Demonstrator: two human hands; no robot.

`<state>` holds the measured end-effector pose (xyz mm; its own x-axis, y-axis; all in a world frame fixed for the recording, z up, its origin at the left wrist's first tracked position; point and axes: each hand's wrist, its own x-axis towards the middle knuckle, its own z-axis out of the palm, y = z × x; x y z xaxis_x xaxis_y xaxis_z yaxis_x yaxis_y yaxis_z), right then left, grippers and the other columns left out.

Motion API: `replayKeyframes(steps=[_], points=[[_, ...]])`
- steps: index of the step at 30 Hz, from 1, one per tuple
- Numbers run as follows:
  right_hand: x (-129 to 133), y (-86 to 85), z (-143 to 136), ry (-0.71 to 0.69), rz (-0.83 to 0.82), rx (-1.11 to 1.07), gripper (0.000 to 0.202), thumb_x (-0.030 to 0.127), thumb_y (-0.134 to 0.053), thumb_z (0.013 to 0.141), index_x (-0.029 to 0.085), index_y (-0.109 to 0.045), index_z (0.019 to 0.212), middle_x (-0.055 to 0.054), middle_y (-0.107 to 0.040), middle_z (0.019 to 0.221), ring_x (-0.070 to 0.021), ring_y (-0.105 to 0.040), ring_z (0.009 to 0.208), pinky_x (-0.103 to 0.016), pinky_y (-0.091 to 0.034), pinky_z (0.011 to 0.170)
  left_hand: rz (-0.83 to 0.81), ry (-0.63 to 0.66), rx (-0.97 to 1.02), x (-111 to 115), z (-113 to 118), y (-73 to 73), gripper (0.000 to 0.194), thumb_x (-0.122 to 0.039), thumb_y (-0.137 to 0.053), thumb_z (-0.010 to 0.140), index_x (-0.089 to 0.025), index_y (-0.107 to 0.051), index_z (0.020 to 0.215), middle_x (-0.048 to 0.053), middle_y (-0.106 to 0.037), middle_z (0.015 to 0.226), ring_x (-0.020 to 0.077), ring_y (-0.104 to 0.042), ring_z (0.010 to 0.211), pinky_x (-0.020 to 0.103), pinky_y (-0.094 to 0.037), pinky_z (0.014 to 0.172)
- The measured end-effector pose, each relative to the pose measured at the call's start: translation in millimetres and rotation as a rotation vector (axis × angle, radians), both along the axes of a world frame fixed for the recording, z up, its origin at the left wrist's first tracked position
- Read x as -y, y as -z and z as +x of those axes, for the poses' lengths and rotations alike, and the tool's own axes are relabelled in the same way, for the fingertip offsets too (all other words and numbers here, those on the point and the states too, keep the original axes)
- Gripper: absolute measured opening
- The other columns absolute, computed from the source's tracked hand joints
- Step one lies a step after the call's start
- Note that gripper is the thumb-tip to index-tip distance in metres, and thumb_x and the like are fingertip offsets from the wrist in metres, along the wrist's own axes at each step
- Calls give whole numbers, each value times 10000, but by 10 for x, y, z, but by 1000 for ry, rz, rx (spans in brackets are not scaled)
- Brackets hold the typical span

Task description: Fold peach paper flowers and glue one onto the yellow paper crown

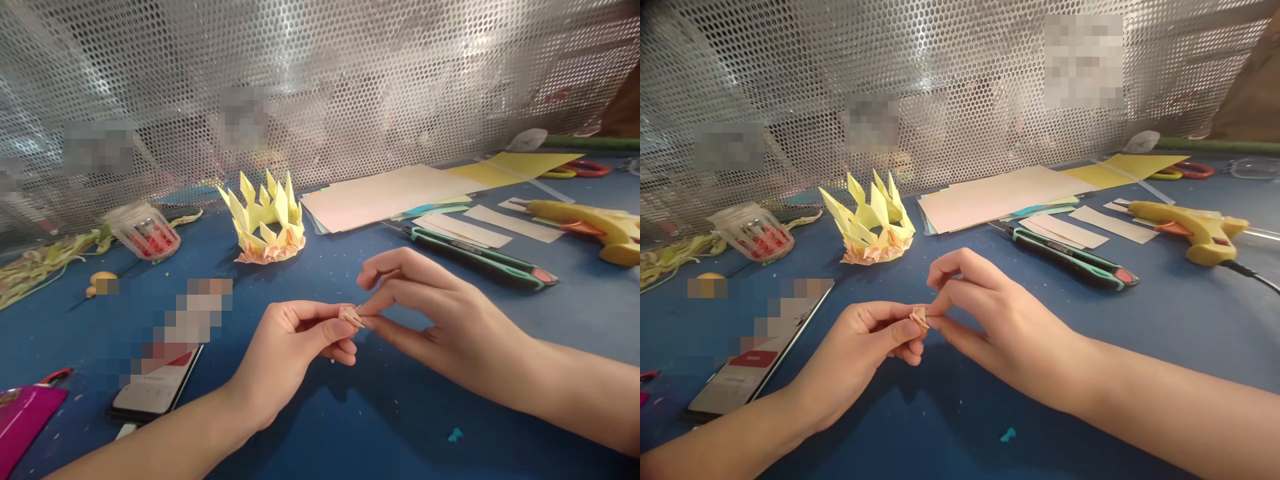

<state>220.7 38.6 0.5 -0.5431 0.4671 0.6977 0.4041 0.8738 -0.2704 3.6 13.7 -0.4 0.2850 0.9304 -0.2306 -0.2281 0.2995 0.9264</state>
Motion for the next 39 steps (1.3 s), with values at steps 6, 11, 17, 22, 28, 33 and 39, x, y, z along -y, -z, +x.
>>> replayKeyframes(steps=[6, 11, 17, 22, 28, 33, 39], points=[[3, -24, 9, -35, 136, 105, 168, 180, -565, 1093, 201, -702, 998, -92, -704, 1101, -168, -736, 880, -266, -626, 744, -25, 37, -35, -23, -8, -37, 230, -218, -1044, 674, -184, -916, 862, -8, -741, 618, 83, -657, 585, 152, -551, 603], [-5, -52, 40, -78, 165, 123, 155, 161, -557, 1095, 225, -668, 1008, -64, -739, 1080, -159, -716, 834, -255, -616, 768, -30, 71, -60, -29, -37, -24, 204, -262, -1037, 691, -177, -906, 821, -12, -733, 629, 86, -662, 585, 175, -544, 621], [7, -108, 54, -151, 3, 61, 187, 149, -572, 1085, 296, -603, 1196, 8, -741, 938, -149, -729, 762, -225, -612, 679, -6, 115, -52, -42, -43, -30, 235, -288, -1032, 698, -160, -838, 660, -16, -700, 616, 82, -634, 578, 182, -526, 615], [-22, -62, 61, -206, 77, 62, 208, 203, -446, 1154, 268, -598, 1281, -30, -742, 981, -158, -728, 821, -250, -620, 723, -1, 123, -32, -47, -35, -41, 272, -294, -1032, 701, -153, -814, 620, -21, -676, 617, 74, -603, 553, 181, -519, 579], [-35, -39, 77, -207, 95, 88, 225, 206, -414, 1164, 258, -590, 1293, -45, -751, 1028, -158, -741, 879, -239, -618, 788, -4, 131, -47, -30, -35, -47, 265, -285, -1030, 704, -152, -817, 619, -14, -682, 618, 77, -603, 559, 182, -524, 588], [-30, -56, 87, -230, 153, 115, 267, 172, -378, 1160, 246, -569, 1332, -51, -764, 1040, -146, -761, 951, -205, -617, 890, -6, 145, -45, -39, -30, -67, 256, -291, -1042, 674, -166, -824, 621, -16, -669, 584, 82, -574, 546, 180, -510, 557], [-28, -183, 105, -286, 284, 252, 255, 63, -434, 1106, 181, -563, 1292, -54, -788, 939, -145, -781, 943, -217, -632, 938, -22, 168, -52, -34, -32, -89, 278, -322, -1063, 626, -171, -829, 617, -18, -668, 569, 84, -569, 539, 181, -511, 557]])
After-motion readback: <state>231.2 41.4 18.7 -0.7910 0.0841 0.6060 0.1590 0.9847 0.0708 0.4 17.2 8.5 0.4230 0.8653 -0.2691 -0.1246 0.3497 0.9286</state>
